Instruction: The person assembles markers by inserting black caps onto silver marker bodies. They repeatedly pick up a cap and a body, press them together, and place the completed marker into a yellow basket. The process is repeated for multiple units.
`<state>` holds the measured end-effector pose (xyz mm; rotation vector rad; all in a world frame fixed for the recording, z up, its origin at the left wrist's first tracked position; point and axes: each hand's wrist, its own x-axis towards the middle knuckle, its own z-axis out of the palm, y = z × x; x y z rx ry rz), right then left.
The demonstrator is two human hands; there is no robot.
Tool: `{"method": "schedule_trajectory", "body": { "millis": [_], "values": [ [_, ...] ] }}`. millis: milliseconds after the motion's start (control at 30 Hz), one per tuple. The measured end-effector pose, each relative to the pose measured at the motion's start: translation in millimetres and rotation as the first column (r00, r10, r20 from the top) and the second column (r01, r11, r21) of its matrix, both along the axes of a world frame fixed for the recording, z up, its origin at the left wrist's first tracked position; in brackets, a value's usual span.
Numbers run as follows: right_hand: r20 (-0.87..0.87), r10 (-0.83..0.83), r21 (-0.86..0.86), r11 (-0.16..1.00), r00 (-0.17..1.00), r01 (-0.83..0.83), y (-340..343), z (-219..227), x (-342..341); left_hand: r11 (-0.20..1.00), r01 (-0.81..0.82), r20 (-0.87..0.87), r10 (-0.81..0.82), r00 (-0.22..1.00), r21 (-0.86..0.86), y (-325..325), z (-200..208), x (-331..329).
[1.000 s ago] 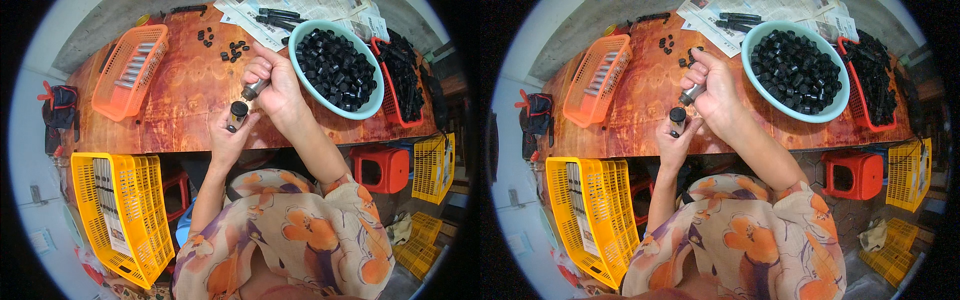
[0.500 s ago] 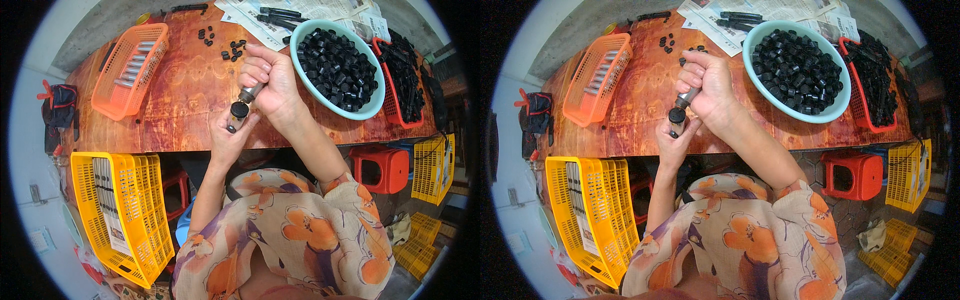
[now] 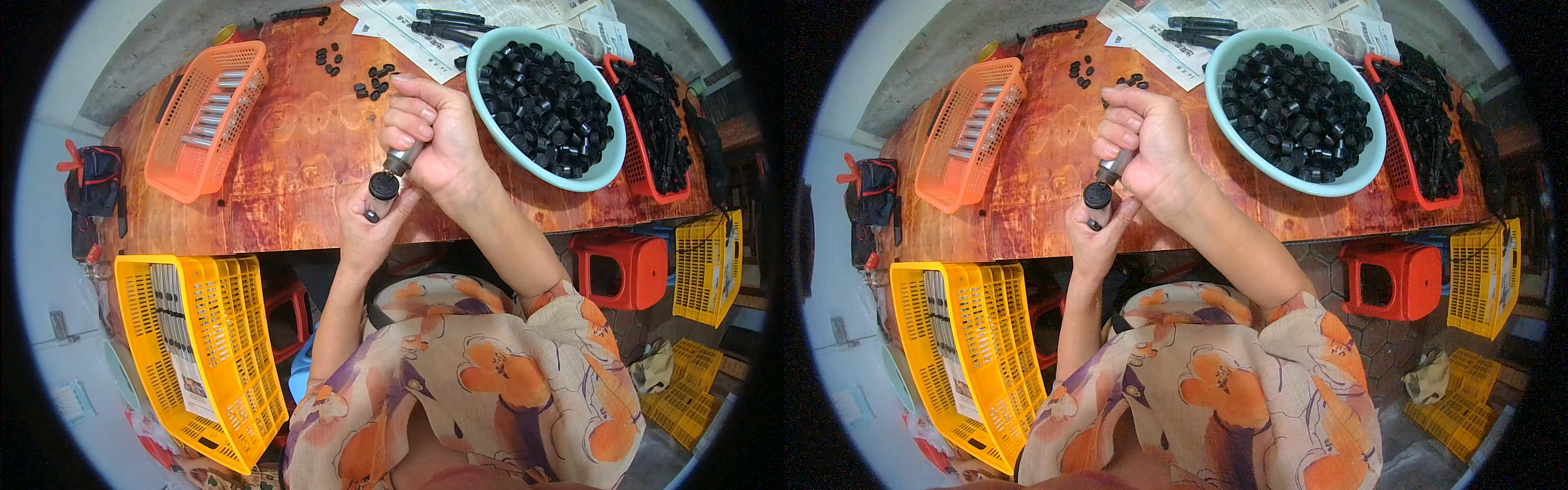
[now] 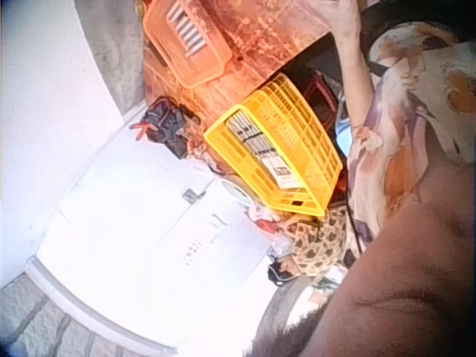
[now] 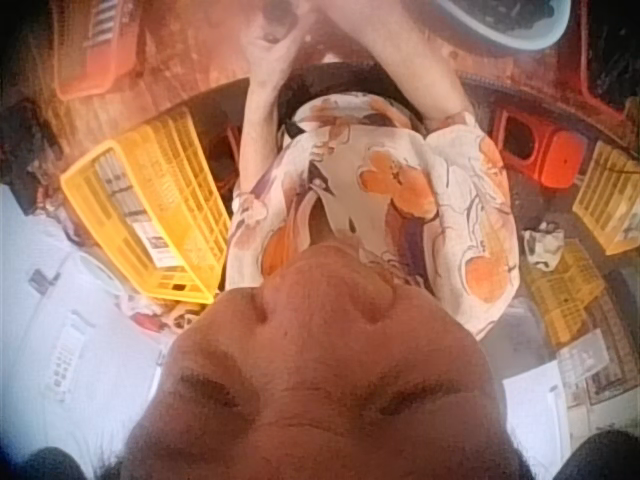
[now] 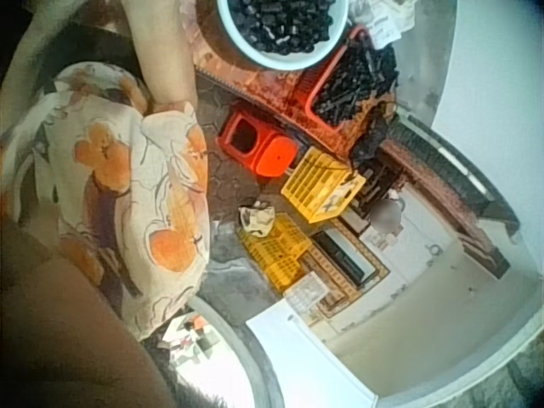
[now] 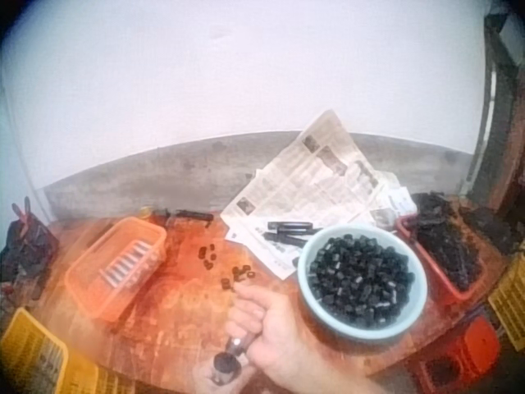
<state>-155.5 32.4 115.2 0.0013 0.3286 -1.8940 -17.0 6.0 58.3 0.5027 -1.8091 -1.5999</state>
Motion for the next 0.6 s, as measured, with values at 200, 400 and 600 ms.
{"method": "schedule_trajectory", "body": {
  "millis": [200,400,600],
  "values": [
    [-0.071,-0.019,-0.012,1.000,0.997,0.018,2,1,2,1.000,0.007,0.018,-0.007,1.000,0.007,-1,-4,3],
    [-0.196,-0.066,-0.033,0.998,0.978,0.060,6,4,7,0.998,0.000,0.095,0.006,0.995,-0.070,-1,1,4],
    [-0.310,-0.127,-0.029,0.992,0.942,0.124,11,13,13,0.999,0.020,0.106,-0.017,0.994,-0.031,-1,1,4]
  ]
}}
